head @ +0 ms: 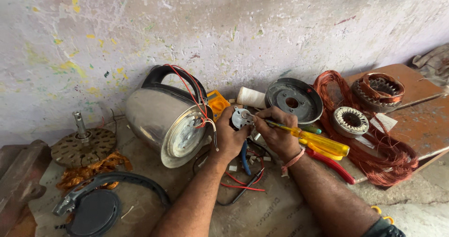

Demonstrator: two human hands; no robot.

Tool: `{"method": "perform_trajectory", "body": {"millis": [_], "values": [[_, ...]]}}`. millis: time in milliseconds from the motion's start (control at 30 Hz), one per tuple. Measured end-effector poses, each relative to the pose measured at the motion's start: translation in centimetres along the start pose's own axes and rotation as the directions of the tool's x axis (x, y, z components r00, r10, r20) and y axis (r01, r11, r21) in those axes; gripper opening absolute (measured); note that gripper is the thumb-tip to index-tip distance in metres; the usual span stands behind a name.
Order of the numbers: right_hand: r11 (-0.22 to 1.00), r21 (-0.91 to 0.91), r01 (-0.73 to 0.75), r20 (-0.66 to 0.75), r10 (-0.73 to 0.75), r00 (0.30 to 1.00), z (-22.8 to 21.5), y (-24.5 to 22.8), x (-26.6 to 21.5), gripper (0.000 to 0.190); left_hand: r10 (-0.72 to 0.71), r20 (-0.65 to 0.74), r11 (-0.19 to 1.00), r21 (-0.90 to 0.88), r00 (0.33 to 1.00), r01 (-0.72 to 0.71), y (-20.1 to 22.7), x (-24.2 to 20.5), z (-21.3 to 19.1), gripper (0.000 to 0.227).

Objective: The person works on the internal components of an electric kettle. They use a screwdriver to probe and adjust wiring and connections on a small circular electrical component while the kettle body sits disassembled nearby on the workbench.

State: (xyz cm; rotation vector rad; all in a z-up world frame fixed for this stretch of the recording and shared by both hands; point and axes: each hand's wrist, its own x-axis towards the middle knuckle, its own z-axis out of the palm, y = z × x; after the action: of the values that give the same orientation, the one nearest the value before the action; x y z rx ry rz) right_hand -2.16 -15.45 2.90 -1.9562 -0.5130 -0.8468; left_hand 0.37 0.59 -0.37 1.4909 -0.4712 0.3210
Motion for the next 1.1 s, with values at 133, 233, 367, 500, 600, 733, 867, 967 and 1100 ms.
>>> {"method": "perform_trajectory", "body": {"millis": [133,233,367,500,600,733,867,967,1100], "values": [[0.999,0.029,0.040,-0.007,-0.039,0.999,-0.13,-0.12,0.01,0.012,-0.013,-0.010,1.000,-0.004,1.000,0.013,0.24,0.07,0.19,0.036],[0.998,0.063,0.023,-0.021,-0.022,1.000,0.16,-0.33,-0.03,0.011,-0.015,-0.020,1.000,0.018,1.000,0.015,0.42,0.11,0.12,0.035],[0.993,0.097,-0.062,0.008,0.062,0.998,0.43,-0.25,-0.14,0.011,-0.004,-0.027,0.999,0.049,1.000,0.005,0.29,0.06,0.08,0.035],[0.994,0.106,-0.022,0.035,0.018,0.999,0.21,-0.16,-0.05,0.011,0.001,-0.050,1.000,-0.023,0.999,-0.002,0.24,0.33,0.36,0.038],[0.998,0.059,0.005,0.008,-0.006,1.000,0.32,-0.34,-0.09,0.010,-0.021,-0.057,0.999,-0.037,0.998,0.019,0.19,0.36,0.25,0.031],[0.990,0.140,-0.027,0.013,0.026,1.000,0.51,-0.36,-0.34,0.009,-0.033,-0.046,0.999,-0.018,0.998,0.032,-0.07,0.21,0.21,0.029],[0.988,0.152,-0.028,0.047,0.022,0.999,0.40,0.13,-0.25,0.009,0.052,-0.061,0.998,0.026,0.997,-0.050,-0.07,0.30,0.25,0.030],[0.990,0.140,-0.015,0.029,0.011,1.000,0.37,0.13,-0.49,0.008,-0.010,-0.028,0.999,0.037,1.000,0.011,0.25,0.15,-0.03,0.030],[0.989,0.139,-0.055,0.028,0.052,0.998,0.59,0.24,-0.63,0.008,-0.019,-0.055,1.000,0.012,0.998,0.020,0.25,0.23,0.10,0.030]]}}
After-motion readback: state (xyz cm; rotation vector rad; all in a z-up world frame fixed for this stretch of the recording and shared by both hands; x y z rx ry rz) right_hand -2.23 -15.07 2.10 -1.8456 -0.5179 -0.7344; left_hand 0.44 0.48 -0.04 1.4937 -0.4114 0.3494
